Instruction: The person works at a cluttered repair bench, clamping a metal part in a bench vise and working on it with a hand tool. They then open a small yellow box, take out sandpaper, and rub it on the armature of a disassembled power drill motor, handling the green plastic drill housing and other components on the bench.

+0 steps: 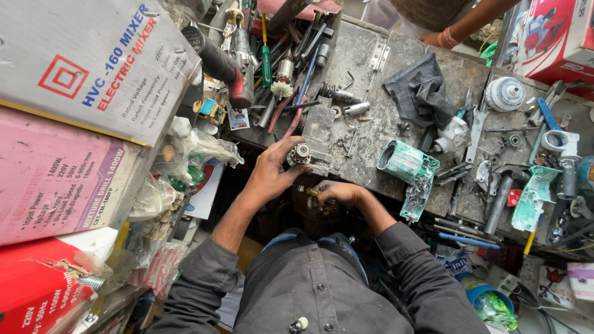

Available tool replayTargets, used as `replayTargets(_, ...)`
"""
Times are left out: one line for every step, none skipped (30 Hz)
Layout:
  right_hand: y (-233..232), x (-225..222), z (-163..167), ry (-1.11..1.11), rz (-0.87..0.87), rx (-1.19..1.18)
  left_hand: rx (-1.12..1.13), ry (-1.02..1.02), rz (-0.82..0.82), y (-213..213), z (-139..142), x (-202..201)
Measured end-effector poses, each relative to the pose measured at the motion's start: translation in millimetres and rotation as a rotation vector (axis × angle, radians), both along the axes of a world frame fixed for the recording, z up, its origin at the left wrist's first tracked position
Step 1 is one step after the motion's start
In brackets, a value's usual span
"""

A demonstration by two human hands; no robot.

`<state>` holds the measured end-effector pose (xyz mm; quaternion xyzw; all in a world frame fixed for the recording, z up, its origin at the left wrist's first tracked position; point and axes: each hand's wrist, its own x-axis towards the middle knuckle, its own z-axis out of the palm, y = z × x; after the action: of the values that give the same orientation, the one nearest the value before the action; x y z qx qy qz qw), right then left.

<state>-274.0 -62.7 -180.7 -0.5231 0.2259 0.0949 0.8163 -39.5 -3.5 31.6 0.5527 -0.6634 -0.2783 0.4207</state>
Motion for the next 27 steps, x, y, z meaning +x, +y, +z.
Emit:
replayTargets(0,0,2,0.001,-0.005,-0.018,0.014,-0.007,0.005,0,-1,-1)
replayTargets(2,-1,5,0.003,-0.027,-0.031,0.026,-0.015,0.01,1,-1,-1)
replayTargets(3,-1,9,0.007,-0.049,-0.043,0.042,0.007,0.014,2,-1,-2)
replayTargets(5,-1,14,0.01,-0.071,-0.055,0.057,0.028,0.018,2,-2,-2)
replayTargets(6,-1,19,0.033,-0.067,-0.075,0.072,0.049,0.021,2,-2,-2)
replayTargets(6,0,26,0.057,-0.063,-0.095,0.066,0.048,0.02,2,-2,-2)
replayTargets(5,1,34,0.081,-0.06,-0.116,0.059,0.047,0.017,2,-1,-1)
replayTargets(4,0,42,0.115,-0.036,-0.148,0.053,0.047,0.013,2,-1,-1)
replayTargets(3,0,52,0.151,-0.011,-0.178,0.049,0.046,0.016,2,0,-2)
replayTargets(2,-2,62,0.186,0.014,-0.209,0.045,0.045,0.019,2,0,-2)
replayTargets(0,-4,72,0.206,0.05,-0.265,0.039,0.043,0.023,2,1,-2)
replayTargets(0,-9,84,0.226,0.088,-0.319,0.038,0.044,0.032,2,1,-3)
replayTargets(0,-15,95,0.246,0.125,-0.372,0.037,0.045,0.04,3,2,-4)
replayTargets(2,-23,106,0.315,0.093,-0.381,0.034,0.045,0.045,3,2,-5)
replayTargets(7,-34,118,0.385,0.058,-0.389,0.031,0.033,0.054,3,2,-6)
replayTargets(13,-45,129,0.456,0.022,-0.395,0.03,0.021,0.061,4,3,-7)
replayTargets(18,-56,138,0.482,-0.038,-0.396,0.03,0.008,0.069,5,3,-8)
replayTargets(21,-69,148,0.509,-0.102,-0.4,0.019,0.008,0.066,4,3,-9)
replayTargets(22,-79,154,0.537,-0.166,-0.407,0.004,0.012,0.063,3,3,-9)
replayTargets(24,-84,157,0.523,-0.231,-0.522,-0.007,0.016,0.068,3,3,-10)
replayTargets(26,-88,157,0.506,-0.293,-0.633,-0.002,0.025,0.065,3,3,-10)
replayTargets(26,-88,154,0.485,-0.354,-0.745,0.002,0.031,0.065,3,3,-10)
replayTargets(26,-85,148,0.541,-0.42,-0.799,0.006,0.039,0.068,3,3,-10)
replayTargets(26,-75,137,0.597,-0.485,-0.852,-0.005,0.03,0.071,3,2,-10)
replayTargets(24,-65,125,0.655,-0.552,-0.906,-0.017,0.022,0.072,3,2,-10)
replayTargets(20,-55,112,0.638,-0.612,-0.995,-0.031,0.016,0.073,3,1,-11)
replayTargets(16,-45,100,0.62,-0.668,-1.084,0.002,0.021,0.086,4,1,-12)
